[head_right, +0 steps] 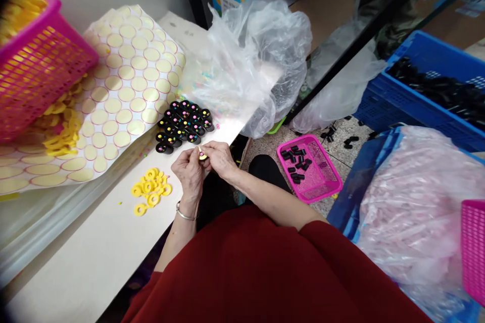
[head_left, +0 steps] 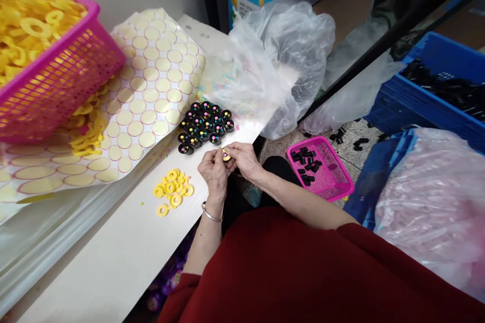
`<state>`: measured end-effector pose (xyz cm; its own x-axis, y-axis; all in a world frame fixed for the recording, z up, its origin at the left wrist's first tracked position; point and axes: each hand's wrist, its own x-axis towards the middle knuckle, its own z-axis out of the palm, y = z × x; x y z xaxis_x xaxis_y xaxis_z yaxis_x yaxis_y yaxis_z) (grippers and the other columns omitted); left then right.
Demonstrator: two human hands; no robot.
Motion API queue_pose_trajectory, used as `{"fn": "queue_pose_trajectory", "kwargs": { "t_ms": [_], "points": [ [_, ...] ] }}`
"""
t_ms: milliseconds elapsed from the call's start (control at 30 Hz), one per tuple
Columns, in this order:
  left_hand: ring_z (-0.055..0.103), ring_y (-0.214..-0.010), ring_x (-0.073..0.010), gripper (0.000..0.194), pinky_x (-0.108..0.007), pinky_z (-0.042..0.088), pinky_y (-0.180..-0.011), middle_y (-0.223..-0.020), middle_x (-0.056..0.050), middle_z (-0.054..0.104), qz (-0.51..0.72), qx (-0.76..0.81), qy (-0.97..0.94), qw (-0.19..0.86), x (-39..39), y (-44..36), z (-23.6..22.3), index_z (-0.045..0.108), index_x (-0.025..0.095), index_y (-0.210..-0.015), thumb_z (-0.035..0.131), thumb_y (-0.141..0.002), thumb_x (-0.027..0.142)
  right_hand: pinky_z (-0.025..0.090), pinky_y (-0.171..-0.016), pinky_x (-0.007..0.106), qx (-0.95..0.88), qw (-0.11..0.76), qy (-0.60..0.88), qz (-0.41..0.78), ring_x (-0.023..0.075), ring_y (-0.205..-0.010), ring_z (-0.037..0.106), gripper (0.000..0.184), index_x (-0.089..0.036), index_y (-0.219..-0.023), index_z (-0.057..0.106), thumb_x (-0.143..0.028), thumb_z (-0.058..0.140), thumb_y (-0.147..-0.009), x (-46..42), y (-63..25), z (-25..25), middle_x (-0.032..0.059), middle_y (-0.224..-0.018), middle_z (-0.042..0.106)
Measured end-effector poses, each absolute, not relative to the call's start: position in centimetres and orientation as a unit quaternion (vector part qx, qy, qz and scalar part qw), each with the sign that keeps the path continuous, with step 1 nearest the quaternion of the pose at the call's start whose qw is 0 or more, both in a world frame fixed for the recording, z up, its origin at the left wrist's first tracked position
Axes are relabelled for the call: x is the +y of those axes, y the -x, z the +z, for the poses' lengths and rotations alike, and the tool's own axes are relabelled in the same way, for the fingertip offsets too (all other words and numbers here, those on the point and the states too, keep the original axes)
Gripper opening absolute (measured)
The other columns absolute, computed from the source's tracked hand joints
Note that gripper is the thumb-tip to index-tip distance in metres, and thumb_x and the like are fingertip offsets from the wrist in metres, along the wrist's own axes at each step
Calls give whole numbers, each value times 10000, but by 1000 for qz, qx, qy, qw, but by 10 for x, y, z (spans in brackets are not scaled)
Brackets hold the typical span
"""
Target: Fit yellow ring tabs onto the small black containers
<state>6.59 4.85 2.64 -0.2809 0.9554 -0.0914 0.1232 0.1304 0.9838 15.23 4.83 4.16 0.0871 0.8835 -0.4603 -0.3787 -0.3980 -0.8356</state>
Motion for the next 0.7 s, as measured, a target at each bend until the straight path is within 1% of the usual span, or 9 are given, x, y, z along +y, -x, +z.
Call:
{"fn": "queue_pose_trajectory", "kwargs": {
  "t_ms": [100,233,300,367,433,500,600,700],
  "points": [
    [490,-532,-81,266,-202,393,-523,-594,24,560,499,627,-440,405,51,-67,29,618,142,-686,622,-739,402,382,-333,188,-249,503,550,618,91,-371,481,148,-154,-698,578,-298,577,-732,50,-153,45,-38,-479,539],
    [484,-529,-84,282,-208,397,-524,-598,21,563,503,620,-425,427,51,-65,25,624,136,-701,623,-731,417,369,-325,179,-264,503,554,609,81,-356,459,151,-161,-672,558,-301,588,-721,51,-150,39,-49,-460,519],
    [490,-540,-81,296,-206,401,-532,-612,16,569,509,612,-423,432,51,-64,23,630,129,-709,632,-726,424,381,-337,176,-261,504,544,618,75,-355,453,196,-161,-676,561,-346,601,-726,50,-149,35,-53,-444,510],
    [480,-522,-72,314,-198,391,-513,-604,22,558,510,606,-420,442,50,-63,22,629,124,-728,641,-722,438,394,-351,177,-263,511,526,627,73,-351,449,276,-160,-681,563,-427,602,-738,49,-149,32,-55,-423,496],
    [452,-475,-60,343,-188,367,-474,-562,40,526,509,601,-408,461,49,-65,23,616,127,-754,634,-728,469,408,-371,178,-268,525,505,631,72,-356,453,346,-158,-685,564,-498,600,-739,47,-151,30,-57,-413,489],
    [419,-427,-53,378,-181,343,-438,-505,62,481,508,597,-388,484,49,-67,25,588,135,-753,618,-732,511,423,-389,179,-273,538,489,630,72,-374,468,370,-155,-718,582,-524,614,-725,45,-152,28,-56,-431,507],
    [386,-392,-45,419,-174,319,-409,-460,78,438,508,601,-364,499,50,-70,29,556,138,-721,621,-719,552,427,-390,183,-274,535,486,635,76,-378,475,340,-154,-763,602,-491,625,-725,45,-152,29,-56,-443,520],
    [379,-400,-39,412,-172,316,-412,-476,78,441,502,615,-359,491,51,-71,29,577,130,-737,661,-697,531,417,-374,187,-265,512,507,641,85,-360,470,267,-156,-756,590,-423,590,-766,48,-152,32,-57,-419,503]
  ]
}}
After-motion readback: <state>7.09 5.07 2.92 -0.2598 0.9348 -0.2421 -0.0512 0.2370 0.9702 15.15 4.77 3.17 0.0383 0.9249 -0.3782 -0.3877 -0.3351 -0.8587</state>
